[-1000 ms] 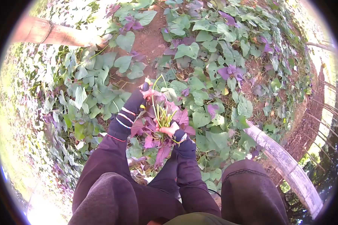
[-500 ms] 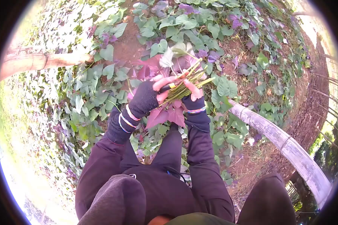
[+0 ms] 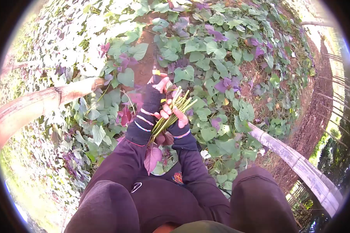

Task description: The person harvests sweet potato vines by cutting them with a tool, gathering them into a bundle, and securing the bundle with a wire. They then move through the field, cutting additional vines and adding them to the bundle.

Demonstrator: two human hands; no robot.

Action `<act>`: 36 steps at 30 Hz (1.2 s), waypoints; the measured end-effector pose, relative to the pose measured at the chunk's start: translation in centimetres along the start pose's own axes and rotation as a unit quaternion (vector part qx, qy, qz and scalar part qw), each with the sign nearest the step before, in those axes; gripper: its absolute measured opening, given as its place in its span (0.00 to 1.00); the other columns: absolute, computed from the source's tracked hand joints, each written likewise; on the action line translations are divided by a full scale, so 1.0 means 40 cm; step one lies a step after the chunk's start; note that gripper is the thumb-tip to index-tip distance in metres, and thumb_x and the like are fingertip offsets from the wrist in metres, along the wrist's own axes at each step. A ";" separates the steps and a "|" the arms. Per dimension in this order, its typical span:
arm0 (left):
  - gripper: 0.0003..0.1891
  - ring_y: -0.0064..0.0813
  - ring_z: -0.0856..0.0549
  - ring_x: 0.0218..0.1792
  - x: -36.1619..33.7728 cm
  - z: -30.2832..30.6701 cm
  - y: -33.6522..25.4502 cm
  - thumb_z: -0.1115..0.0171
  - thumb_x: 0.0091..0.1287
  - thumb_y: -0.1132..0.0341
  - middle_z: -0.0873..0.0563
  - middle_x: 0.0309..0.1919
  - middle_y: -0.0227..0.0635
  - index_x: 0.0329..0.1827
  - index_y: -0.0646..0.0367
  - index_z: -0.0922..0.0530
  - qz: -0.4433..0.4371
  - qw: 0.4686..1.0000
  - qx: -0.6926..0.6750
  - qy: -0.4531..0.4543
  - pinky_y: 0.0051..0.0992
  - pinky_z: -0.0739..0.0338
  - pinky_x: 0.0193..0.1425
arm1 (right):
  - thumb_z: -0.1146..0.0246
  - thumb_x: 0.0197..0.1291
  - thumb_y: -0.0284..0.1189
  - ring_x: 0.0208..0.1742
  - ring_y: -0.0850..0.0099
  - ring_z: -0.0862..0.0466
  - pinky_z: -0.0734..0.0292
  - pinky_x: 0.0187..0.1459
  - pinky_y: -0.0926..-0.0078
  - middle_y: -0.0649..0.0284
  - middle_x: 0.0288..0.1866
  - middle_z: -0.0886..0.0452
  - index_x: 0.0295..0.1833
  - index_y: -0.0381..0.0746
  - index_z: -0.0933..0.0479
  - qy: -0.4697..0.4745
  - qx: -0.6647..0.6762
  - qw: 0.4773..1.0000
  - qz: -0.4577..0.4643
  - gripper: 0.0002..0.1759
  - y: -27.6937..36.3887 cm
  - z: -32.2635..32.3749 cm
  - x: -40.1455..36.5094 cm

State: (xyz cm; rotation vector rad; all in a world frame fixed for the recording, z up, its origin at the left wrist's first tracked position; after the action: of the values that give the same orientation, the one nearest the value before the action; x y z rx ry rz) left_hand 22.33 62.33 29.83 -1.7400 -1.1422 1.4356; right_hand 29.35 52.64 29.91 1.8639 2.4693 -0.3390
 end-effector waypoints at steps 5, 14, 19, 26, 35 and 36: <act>0.09 0.18 0.28 0.25 0.139 0.131 0.123 0.40 0.53 0.68 0.26 0.24 0.28 0.36 0.59 0.25 0.020 0.994 0.101 -0.026 0.19 0.34 0.30 | 0.50 0.60 0.30 0.31 0.76 0.31 0.33 0.46 0.67 0.68 0.28 0.35 0.50 0.39 0.35 -0.090 -0.117 0.988 0.033 0.13 0.037 0.126 0.016; 0.25 0.28 0.26 0.48 0.453 0.136 0.460 0.34 0.45 0.65 0.21 0.42 0.37 0.50 0.56 0.27 0.022 0.935 0.352 0.025 0.24 0.39 0.57 | 0.45 0.56 0.27 0.26 0.76 0.30 0.28 0.36 0.70 0.68 0.24 0.33 0.45 0.38 0.34 -0.337 -0.278 0.898 0.055 0.11 0.303 0.368 -0.071; 0.27 0.27 0.25 0.47 0.674 0.092 0.622 0.36 0.47 0.67 0.22 0.45 0.38 0.54 0.59 0.31 0.016 0.988 0.129 -0.082 0.22 0.35 0.54 | 0.43 0.55 0.27 0.26 0.74 0.29 0.27 0.36 0.66 0.67 0.25 0.32 0.43 0.41 0.33 -0.394 -0.319 0.861 0.043 0.10 0.417 0.490 -0.171; 0.23 0.25 0.28 0.49 0.441 -0.018 0.503 0.41 0.52 0.68 0.25 0.47 0.34 0.53 0.60 0.31 0.036 0.988 0.143 0.053 0.25 0.37 0.55 | 0.42 0.53 0.24 0.26 0.72 0.26 0.25 0.31 0.68 0.64 0.26 0.28 0.42 0.36 0.31 -0.436 -0.256 0.863 0.015 0.10 0.444 0.589 -0.207; 0.15 0.38 0.24 0.46 -0.038 -0.160 0.481 0.41 0.54 0.72 0.25 0.46 0.40 0.46 0.63 0.28 -0.033 0.842 0.224 0.490 0.31 0.27 0.48 | 0.39 0.48 0.23 0.28 0.72 0.24 0.26 0.31 0.75 0.64 0.29 0.27 0.45 0.34 0.32 -0.437 -0.269 0.858 -0.003 0.17 0.465 0.618 -0.171; 0.14 0.38 0.24 0.46 -0.049 -0.167 0.493 0.42 0.55 0.72 0.25 0.46 0.40 0.45 0.63 0.28 -0.140 0.815 0.205 0.524 0.32 0.27 0.48 | 0.40 0.48 0.22 0.28 0.72 0.24 0.26 0.31 0.75 0.64 0.29 0.27 0.45 0.34 0.32 -0.427 -0.295 0.855 0.002 0.17 0.458 0.619 -0.178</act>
State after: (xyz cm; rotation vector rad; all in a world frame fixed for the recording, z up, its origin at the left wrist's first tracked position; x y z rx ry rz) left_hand 33.45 52.22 15.26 -1.5603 -0.3895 0.3210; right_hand 46.19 45.94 4.01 1.1047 1.6796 -0.2732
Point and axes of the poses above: each hand's wrist, its own x-axis towards the middle knuckle, its own z-axis out of the back of the hand, y = z × x, the point moved 1 cm from there along x, towards the middle knuckle
